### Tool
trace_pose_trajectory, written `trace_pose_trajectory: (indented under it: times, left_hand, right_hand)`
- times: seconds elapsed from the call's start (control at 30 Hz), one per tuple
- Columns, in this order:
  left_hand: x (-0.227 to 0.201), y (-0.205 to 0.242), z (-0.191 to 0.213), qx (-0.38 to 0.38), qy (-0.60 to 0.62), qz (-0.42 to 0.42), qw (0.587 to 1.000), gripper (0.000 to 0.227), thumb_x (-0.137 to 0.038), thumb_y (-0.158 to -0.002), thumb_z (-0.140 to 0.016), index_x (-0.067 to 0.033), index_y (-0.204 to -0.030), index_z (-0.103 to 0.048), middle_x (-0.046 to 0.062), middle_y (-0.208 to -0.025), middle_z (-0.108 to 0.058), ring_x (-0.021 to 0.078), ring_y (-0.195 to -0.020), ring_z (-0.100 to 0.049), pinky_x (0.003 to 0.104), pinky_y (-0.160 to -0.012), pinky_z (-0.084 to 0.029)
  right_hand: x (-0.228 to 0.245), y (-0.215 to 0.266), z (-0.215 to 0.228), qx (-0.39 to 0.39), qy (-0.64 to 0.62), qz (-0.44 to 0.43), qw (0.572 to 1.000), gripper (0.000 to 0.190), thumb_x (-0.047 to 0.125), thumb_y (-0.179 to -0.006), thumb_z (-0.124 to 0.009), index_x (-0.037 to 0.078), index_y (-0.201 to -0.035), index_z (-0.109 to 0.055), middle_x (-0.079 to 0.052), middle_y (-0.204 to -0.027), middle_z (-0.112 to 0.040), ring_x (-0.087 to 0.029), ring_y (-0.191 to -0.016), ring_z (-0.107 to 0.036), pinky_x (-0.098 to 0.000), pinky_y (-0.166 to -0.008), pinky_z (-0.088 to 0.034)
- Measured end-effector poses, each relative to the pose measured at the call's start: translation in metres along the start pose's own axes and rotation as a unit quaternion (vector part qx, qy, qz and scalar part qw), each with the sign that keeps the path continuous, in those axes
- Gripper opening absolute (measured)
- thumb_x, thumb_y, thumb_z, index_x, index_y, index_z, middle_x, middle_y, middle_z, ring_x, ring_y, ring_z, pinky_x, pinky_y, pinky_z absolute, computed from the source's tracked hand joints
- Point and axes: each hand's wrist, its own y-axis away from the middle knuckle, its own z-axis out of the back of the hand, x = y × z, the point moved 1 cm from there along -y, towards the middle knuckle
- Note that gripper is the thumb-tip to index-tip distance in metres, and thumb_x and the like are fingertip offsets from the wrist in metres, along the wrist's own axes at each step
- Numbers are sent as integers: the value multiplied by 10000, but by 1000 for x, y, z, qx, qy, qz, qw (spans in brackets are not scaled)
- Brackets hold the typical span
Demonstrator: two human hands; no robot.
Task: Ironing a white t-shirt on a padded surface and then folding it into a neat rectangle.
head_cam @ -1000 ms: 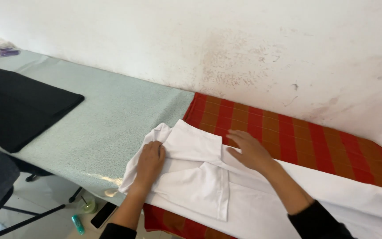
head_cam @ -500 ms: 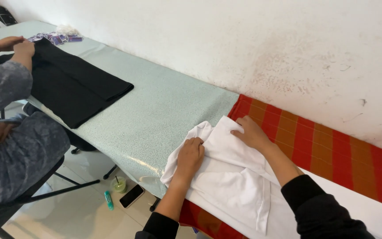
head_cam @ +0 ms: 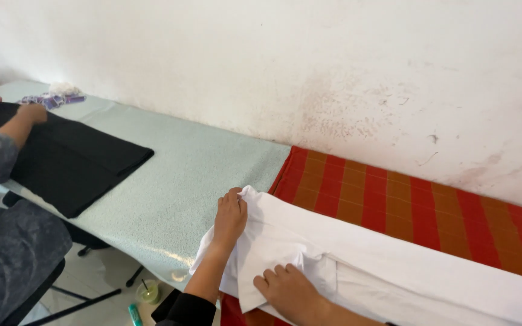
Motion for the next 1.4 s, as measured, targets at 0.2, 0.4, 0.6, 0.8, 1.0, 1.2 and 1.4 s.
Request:
trace_pose_trajectory:
  times: [0.2,0.4,0.6,0.8,1.0,1.2,1.4]
  left_hand:
    - [-26,-50,-20,131,-127,72,981,422,-420,-1056,-411,-222,-1421,-489,101,-1153,-719,331,-1089,-659,503,-799,-545]
    - [-4,-78,-29,32,110,269,956,316,-174,-883,-584,-154,-1092,-820,3,-1183,-767,194,-1135,-667,316,-1008,-488]
    - [-9,-73,-27,5,57,216,975,273,-167,-940,-598,-122,-1115,-803,25,-1126,-782,187,-1119,-678,337,-1024,-504]
    - [32,-79,-49,-6,-100,96,990,252,-71,-920,-552,-107,-1091,-734,91,-1068,-613,300,-1064,-586,444,-778,-523]
    - [-14,-68,-15,70,-92,-134,984,304,9,-912,-596,-132,-1153,-714,49,-1072,-678,264,-1091,-570,421,-803,-524]
    - [-1,-38,8,116,-27,-44,992,352,-67,-903,-510,-159,-1103,-785,14,-1183,-765,212,-1150,-669,366,-1024,-493]
    - [-5,-39,15,116,33,34,992,357,-188,-876,-486,-195,-1035,-805,-20,-1161,-791,197,-1093,-694,331,-998,-484]
  right_hand:
    - [31,-5,-27,-209,115,-82,968,253,187,-983,-482,151,-733,-466,-42,-619,-407,-210,-546,-377,-359,-547,-345]
    - [41,-2,-31,-191,85,-126,970,251,240,-973,-581,166,-736,-542,-51,-613,-444,-222,-502,-403,-362,-440,-321]
    - [21,-2,-70,-138,-41,-45,989,426,517,-1076,-544,122,-933,-614,-61,-732,-536,-244,-566,-481,-364,-439,-323]
    - [26,-6,-47,-207,-33,-52,976,436,489,-1126,-430,156,-890,-586,-46,-710,-477,-215,-536,-412,-344,-458,-294]
    - [25,-10,-39,-263,10,-47,963,395,542,-1056,-541,168,-969,-635,-5,-602,-458,-178,-485,-423,-291,-400,-287]
    - [15,-6,-51,-101,-180,-150,967,274,359,-1055,-537,85,-1072,-523,-115,-639,-635,-348,-491,-633,-476,-302,-407]
    - [-85,23,63,-4,-532,-481,696,618,461,-1013,-472,89,-1506,-447,-9,-623,-588,-140,-523,-645,-303,-528,-498]
